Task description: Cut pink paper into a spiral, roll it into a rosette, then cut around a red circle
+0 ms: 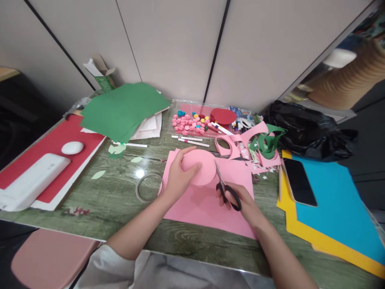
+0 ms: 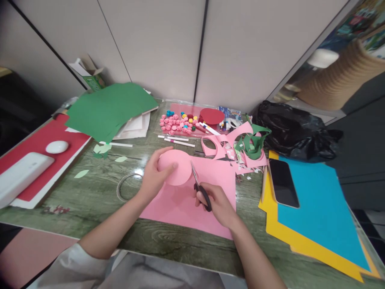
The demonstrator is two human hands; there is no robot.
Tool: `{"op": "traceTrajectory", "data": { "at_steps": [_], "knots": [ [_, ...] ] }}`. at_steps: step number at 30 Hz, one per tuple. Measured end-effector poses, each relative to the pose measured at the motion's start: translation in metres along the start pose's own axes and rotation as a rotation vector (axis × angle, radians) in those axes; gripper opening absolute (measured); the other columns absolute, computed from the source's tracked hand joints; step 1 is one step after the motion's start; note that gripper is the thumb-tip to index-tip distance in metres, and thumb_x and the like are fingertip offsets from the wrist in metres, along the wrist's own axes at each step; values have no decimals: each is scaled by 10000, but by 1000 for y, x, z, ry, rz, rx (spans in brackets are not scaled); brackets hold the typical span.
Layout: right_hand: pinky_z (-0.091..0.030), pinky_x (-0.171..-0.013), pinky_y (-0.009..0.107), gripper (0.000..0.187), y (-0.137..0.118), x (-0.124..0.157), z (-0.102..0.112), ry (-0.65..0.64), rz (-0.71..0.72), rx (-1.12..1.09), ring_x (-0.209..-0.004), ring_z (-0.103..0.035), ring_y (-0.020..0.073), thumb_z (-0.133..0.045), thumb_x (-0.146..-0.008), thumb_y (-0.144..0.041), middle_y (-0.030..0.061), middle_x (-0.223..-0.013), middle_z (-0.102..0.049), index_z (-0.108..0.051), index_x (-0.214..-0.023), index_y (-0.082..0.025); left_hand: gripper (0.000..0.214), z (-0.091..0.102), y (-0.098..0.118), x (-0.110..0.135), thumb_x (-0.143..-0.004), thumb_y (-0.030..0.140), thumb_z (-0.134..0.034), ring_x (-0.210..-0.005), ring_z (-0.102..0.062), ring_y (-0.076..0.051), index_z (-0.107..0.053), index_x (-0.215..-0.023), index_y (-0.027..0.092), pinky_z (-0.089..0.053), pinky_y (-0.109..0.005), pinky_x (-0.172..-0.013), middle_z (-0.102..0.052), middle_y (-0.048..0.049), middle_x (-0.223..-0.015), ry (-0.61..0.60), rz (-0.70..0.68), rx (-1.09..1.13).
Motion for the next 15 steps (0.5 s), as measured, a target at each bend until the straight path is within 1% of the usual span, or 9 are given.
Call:
{"op": "traceTrajectory", "data": {
  "at_steps": [7,11,15],
  "knots": [
    [-298,-457,229,377,-4,1,1,-14,-16,43,-508,-417,103,-502,-838,-523,17,-625,-559,-532,-771,-153,396,-1,3,-3,-707,171,-648,-1114,-512,-228,-600,-1095,232,-358,-329,-982,-592,-44,-1166,-64,-3,-23],
    [-282,-456,227,381,-5,2,3,-14,-23,62,-508,-400,98,-502,-837,-527,12,-626,-551,-529,-766,-154,395,-1,3,-5,-723,186,-638,-1134,-502,-219,-582,-1113,220,-347,-317,-999,-594,-45,-1163,-104,-42,-84],
    [-281,-470,228,358,-5,3,4,-10,-24,74,-525,-402,99,-497,-851,-503,9,-622,-546,-530,-775,-154,409,-1,2,-5,-735,203,-626,-1131,-507,-216,-552,-1137,220,-364,-348,-992,-582,-42,-1178,-134,-81,-159]
  ]
}}
Point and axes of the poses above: each hand's wrist, its own x-axis away from the middle knuckle, its own z-axis out of the back of the hand, y = z × x, the point moved 6 cm from there along -x, towards the middle knuckle
